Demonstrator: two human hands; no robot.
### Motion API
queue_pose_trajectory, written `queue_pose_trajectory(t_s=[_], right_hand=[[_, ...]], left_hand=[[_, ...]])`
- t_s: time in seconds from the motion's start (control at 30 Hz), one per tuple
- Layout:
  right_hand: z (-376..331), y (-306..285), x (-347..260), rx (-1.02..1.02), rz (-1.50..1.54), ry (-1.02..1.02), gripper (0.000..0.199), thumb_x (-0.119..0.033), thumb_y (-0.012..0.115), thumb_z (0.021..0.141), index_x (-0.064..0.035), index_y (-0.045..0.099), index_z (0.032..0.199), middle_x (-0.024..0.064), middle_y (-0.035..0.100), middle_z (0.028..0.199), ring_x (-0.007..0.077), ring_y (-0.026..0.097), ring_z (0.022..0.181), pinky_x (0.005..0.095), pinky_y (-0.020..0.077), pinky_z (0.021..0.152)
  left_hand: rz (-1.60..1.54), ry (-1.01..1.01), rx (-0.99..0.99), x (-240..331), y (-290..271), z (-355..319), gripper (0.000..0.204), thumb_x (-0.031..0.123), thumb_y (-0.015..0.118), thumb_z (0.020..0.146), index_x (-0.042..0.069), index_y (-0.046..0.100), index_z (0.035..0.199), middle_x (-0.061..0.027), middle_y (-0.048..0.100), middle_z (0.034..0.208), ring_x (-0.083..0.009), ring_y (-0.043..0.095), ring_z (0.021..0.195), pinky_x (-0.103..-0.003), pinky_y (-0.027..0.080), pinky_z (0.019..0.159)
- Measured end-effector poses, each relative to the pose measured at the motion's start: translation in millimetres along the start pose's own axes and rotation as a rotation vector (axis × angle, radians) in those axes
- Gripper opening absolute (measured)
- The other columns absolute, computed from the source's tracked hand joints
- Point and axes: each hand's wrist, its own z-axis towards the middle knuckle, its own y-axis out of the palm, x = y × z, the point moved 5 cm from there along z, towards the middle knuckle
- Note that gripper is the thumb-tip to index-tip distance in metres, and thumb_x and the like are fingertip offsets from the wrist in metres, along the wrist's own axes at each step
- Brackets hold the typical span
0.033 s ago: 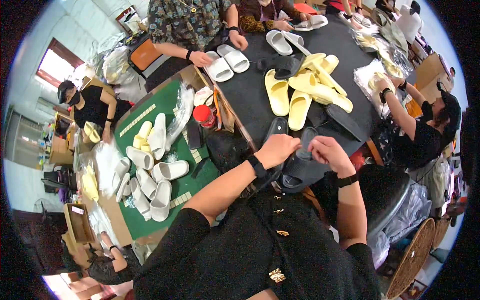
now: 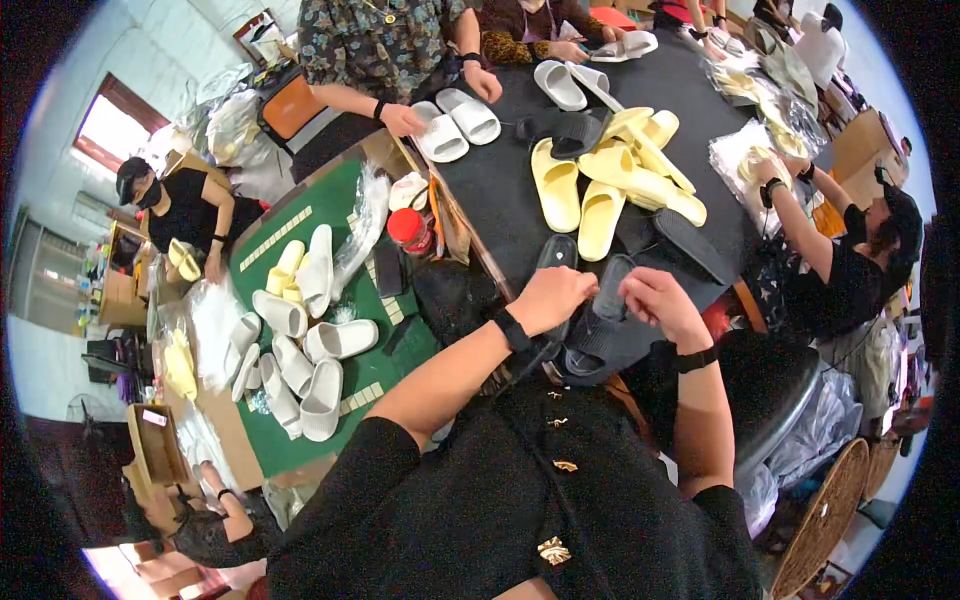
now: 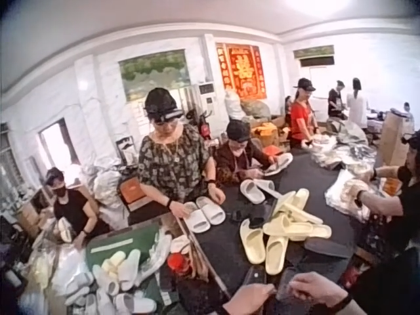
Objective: Inspecting, cleaning, and packing finished slippers into plastic bags.
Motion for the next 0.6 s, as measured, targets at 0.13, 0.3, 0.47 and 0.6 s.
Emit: queue_pose_trajectory(t_s=[0.13, 0.3, 0.47, 0.6], right_hand=[[15.7, -13.6, 9.5, 0.039, 0.002, -0.094, 0.013, -0.016, 0.054, 0.087, -0.0065, 0.06, 0.079, -0.0039, 0.052, 0.062, 0.0027, 0.043, 0.05, 0.0175, 0.0317, 0.043], [43.6, -35.1, 30.7, 0.174, -0.346, -0.338, 0.008, -0.013, 0.062, 0.08, -0.0055, 0.064, 0.079, 0.002, 0.058, 0.071, 0.0122, 0.05, 0.059, 0.0249, 0.0403, 0.054], [41.3, -20.0, -1.0, 0.305, -0.937, -0.679, 0.01, -0.01, 0.068, 0.072, -0.0034, 0.065, 0.078, 0.0089, 0.06, 0.08, 0.0264, 0.054, 0.073, 0.034, 0.045, 0.07], [51.8, -17.9, -7.1, 0.29, -0.875, -0.664, 0.01, -0.009, 0.066, 0.072, -0.0027, 0.065, 0.08, 0.0096, 0.06, 0.077, 0.027, 0.057, 0.072, 0.0346, 0.0467, 0.069]], left_hand=[[-0.063, -0.252, 0.067, -35.1, 4.3, -13.4, 0.019, 0.025, 0.052, 0.086, 0.008, 0.058, 0.082, -0.0156, 0.06, 0.069, -0.0355, 0.06, 0.069, -0.046, 0.046, 0.059], [-0.03, -0.309, 0.186, -58.5, 10.5, -19.4, 0.016, 0.023, 0.053, 0.085, 0.008, 0.057, 0.081, -0.0154, 0.059, 0.068, -0.0358, 0.059, 0.067, -0.047, 0.047, 0.057], [0.0, -0.31, 0.233, -68.2, 17.4, -18.0, 0.014, 0.02, 0.056, 0.083, 0.006, 0.058, 0.08, -0.0146, 0.06, 0.071, -0.0344, 0.059, 0.071, -0.046, 0.048, 0.06], [0.058, -0.351, 0.197, -78.0, 21.7, -15.4, 0.014, 0.02, 0.057, 0.082, 0.006, 0.061, 0.081, -0.0132, 0.061, 0.077, -0.0324, 0.06, 0.076, -0.044, 0.048, 0.065]])
